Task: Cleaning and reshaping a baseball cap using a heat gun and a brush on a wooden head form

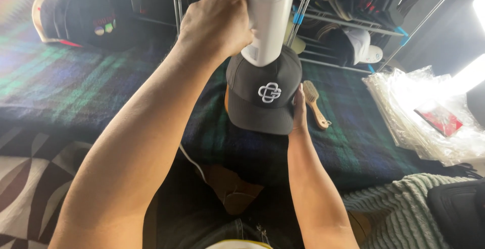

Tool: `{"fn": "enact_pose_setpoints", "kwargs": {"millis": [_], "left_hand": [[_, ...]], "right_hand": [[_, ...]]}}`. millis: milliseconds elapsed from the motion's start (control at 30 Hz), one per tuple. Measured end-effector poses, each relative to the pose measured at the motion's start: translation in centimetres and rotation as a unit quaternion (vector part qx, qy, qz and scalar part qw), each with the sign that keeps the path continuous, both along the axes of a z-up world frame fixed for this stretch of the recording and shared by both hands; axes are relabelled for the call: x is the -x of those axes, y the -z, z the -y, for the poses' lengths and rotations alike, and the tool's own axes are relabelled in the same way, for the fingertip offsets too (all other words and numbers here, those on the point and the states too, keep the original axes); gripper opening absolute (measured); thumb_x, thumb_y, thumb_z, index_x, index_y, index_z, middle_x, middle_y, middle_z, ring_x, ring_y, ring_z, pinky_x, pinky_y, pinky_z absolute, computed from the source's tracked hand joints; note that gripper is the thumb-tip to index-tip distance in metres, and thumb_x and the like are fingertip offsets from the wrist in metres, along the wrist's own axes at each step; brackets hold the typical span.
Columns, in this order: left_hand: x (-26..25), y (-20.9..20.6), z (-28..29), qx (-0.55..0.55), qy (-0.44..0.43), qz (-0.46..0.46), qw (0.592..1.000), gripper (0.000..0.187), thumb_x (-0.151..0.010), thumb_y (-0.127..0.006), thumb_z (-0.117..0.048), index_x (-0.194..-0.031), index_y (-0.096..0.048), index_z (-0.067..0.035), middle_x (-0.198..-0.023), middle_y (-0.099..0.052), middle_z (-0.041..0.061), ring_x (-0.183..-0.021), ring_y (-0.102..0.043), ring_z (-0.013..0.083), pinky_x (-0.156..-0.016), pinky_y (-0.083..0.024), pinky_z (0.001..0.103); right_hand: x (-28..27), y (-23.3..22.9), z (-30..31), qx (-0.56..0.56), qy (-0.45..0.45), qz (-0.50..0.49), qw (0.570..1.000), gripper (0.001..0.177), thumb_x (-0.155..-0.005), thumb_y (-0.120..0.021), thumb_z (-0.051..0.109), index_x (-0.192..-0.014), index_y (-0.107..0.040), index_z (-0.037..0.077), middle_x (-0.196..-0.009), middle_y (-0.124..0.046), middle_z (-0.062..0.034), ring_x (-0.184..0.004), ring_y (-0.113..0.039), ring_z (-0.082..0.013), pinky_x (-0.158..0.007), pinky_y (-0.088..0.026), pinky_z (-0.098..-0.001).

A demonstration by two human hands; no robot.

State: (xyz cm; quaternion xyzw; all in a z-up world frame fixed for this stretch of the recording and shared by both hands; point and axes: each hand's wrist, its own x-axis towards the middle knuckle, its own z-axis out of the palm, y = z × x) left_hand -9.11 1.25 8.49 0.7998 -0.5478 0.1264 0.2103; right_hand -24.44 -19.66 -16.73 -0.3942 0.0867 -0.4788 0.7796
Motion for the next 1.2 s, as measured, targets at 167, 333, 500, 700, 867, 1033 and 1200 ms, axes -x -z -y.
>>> {"fn": "enact_pose_setpoints", "kwargs": {"millis": [167,333,500,700,867,1033,1200], "left_hand": [[-0.7,2.0,0.7,0.01,-0.013,-0.006,1.0,0.038,-0.086,-0.067,-0.017,-0.12,-0.056,-0.005,-0.1,-0.071,0.016,-0.093,-0.069,0.0449,-0.074,-0.057,0.057],[-0.7,4.6,-0.9,0.067,0.003,-0.004,0.998,0.039,-0.087,-0.069,-0.014,-0.117,-0.05,0.0,-0.085,-0.07,0.022,-0.079,-0.069,0.0493,-0.062,-0.058,0.06],[0.0,7.6,-3.1,0.108,0.004,-0.071,0.992,0.033,-0.093,-0.066,-0.022,-0.114,-0.049,-0.003,-0.079,-0.071,0.019,-0.07,-0.068,0.0473,-0.056,-0.053,0.059],[0.1,10.7,-3.4,0.142,-0.01,-0.015,0.99,0.037,-0.093,-0.072,-0.021,-0.112,-0.047,-0.003,-0.064,-0.063,0.009,-0.052,-0.065,0.0344,-0.043,-0.053,0.047],[0.6,12.0,-3.6,0.166,-0.017,0.0,0.986,0.039,-0.093,-0.076,-0.024,-0.108,-0.047,-0.004,-0.067,-0.064,0.011,-0.054,-0.066,0.0376,-0.043,-0.054,0.05],[0.9,14.6,-4.1,0.214,0.006,0.011,0.977,0.037,-0.093,-0.074,-0.019,-0.114,-0.051,-0.001,-0.07,-0.061,0.01,-0.053,-0.062,0.0313,-0.043,-0.053,0.045],[0.1,17.7,-4.7,0.24,-0.005,0.148,0.959,0.036,-0.081,-0.082,-0.025,-0.095,-0.057,-0.005,-0.074,-0.056,0.006,-0.062,-0.07,0.028,-0.056,-0.062,0.038]], "right_hand": [[0.0,0.2,0.1,0.004,0.006,-0.002,1.0,0.053,-0.1,-0.055,0.042,-0.144,-0.058,0.012,-0.138,-0.066,-0.0071,-0.13,-0.06,-0.0227,-0.114,-0.048,-0.0402],[0.3,-1.1,-1.0,-0.003,0.014,-0.032,0.999,0.056,-0.097,-0.055,0.046,-0.142,-0.059,0.013,-0.136,-0.066,-0.007,-0.128,-0.062,-0.0224,-0.112,-0.049,-0.0381],[0.5,-1.0,-1.3,0.063,-0.069,0.01,0.996,0.059,-0.094,-0.065,0.048,-0.143,-0.056,0.016,-0.14,-0.063,-0.0121,-0.131,-0.06,-0.0308,-0.112,-0.05,-0.0492],[0.7,-0.1,-2.1,0.065,-0.034,-0.033,0.997,0.061,-0.098,-0.06,0.05,-0.149,-0.048,0.019,-0.148,-0.055,-0.0124,-0.138,-0.05,-0.0322,-0.116,-0.043,-0.0518],[0.0,-0.9,-2.9,0.078,-0.008,-0.065,0.995,0.063,-0.101,-0.056,0.052,-0.154,-0.041,0.021,-0.155,-0.047,-0.0128,-0.144,-0.042,-0.0335,-0.12,-0.036,-0.0542],[-0.2,-2.0,-3.8,0.088,0.027,-0.089,0.992,0.066,-0.104,-0.052,0.055,-0.159,-0.034,0.024,-0.162,-0.039,-0.0131,-0.151,-0.034,-0.0347,-0.123,-0.029,-0.0566],[-0.3,-3.1,-5.3,0.081,0.06,-0.104,0.989,0.07,-0.107,-0.05,0.054,-0.164,-0.02,0.027,-0.171,-0.021,-0.0116,-0.158,-0.017,-0.0325,-0.128,-0.017,-0.0562]]}}
